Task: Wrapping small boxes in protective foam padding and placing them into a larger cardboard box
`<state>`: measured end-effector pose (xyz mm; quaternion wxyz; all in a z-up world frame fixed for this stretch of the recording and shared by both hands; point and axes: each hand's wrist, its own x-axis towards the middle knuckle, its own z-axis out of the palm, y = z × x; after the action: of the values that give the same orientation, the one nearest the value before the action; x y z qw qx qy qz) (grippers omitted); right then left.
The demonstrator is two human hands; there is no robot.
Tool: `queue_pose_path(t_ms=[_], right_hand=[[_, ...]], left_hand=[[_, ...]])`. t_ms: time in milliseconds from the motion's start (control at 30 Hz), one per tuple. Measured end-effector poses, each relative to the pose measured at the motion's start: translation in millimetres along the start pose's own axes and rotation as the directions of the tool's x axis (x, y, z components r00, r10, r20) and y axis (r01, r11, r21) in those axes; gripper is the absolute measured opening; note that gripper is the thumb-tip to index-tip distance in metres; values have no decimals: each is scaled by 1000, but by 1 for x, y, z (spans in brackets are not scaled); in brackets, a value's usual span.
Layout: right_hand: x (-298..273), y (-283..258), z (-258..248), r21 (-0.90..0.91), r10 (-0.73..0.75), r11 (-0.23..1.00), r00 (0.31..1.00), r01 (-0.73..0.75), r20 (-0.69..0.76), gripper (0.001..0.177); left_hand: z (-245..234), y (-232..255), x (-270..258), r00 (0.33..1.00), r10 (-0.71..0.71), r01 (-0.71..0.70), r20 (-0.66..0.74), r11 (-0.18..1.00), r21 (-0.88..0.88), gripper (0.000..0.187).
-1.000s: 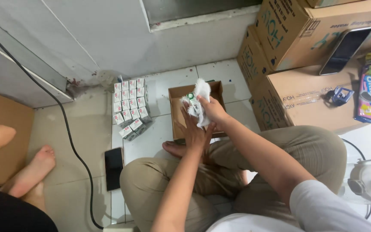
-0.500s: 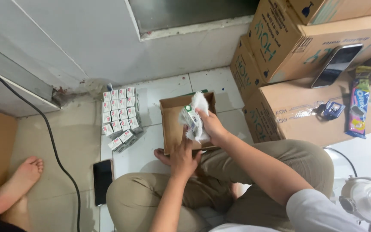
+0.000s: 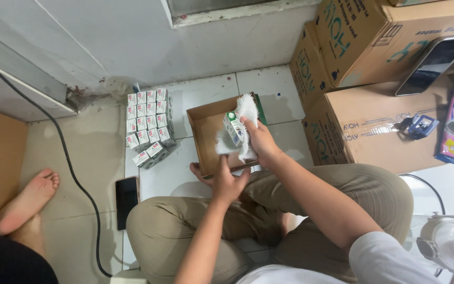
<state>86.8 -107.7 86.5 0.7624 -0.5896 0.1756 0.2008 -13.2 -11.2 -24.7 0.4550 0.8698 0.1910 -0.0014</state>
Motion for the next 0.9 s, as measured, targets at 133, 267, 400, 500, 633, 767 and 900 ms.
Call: queue_pose_path(t_ms=[133,267,400,500,633,767,900], right_hand=[[-8,-3,6,-19,17,1000,999,-16,45,44],[-15,3,13,-66,54,997,994,-48,93,50],[-19,11,15,-41,65,997,995,-63,72,48],[-24,15,18,-37,58,998,996,-56,62,48],[-25,17,18,-9,46,999,998,-46,51,46],[-35,16,17,54,48,997,999,-47,-15,38],[-11,36,1,17,69,997,997,-69,-30,42]], left_hand=[[-39,66,-23,988,-156,98,9,571,-815,58],[-49,60,-15,942,-330,79,-67,412,-908,46],[-48,49,-12,900,-409,30,-153,408,-913,114],[-72,84,-36,897,-408,72,-171,517,-853,114],[-37,65,-26,915,-230,-29,-330,781,-624,38],[-52,66,-23,842,492,-540,-223,779,-319,58],[-52,64,-26,869,490,-492,-64,843,-217,77]])
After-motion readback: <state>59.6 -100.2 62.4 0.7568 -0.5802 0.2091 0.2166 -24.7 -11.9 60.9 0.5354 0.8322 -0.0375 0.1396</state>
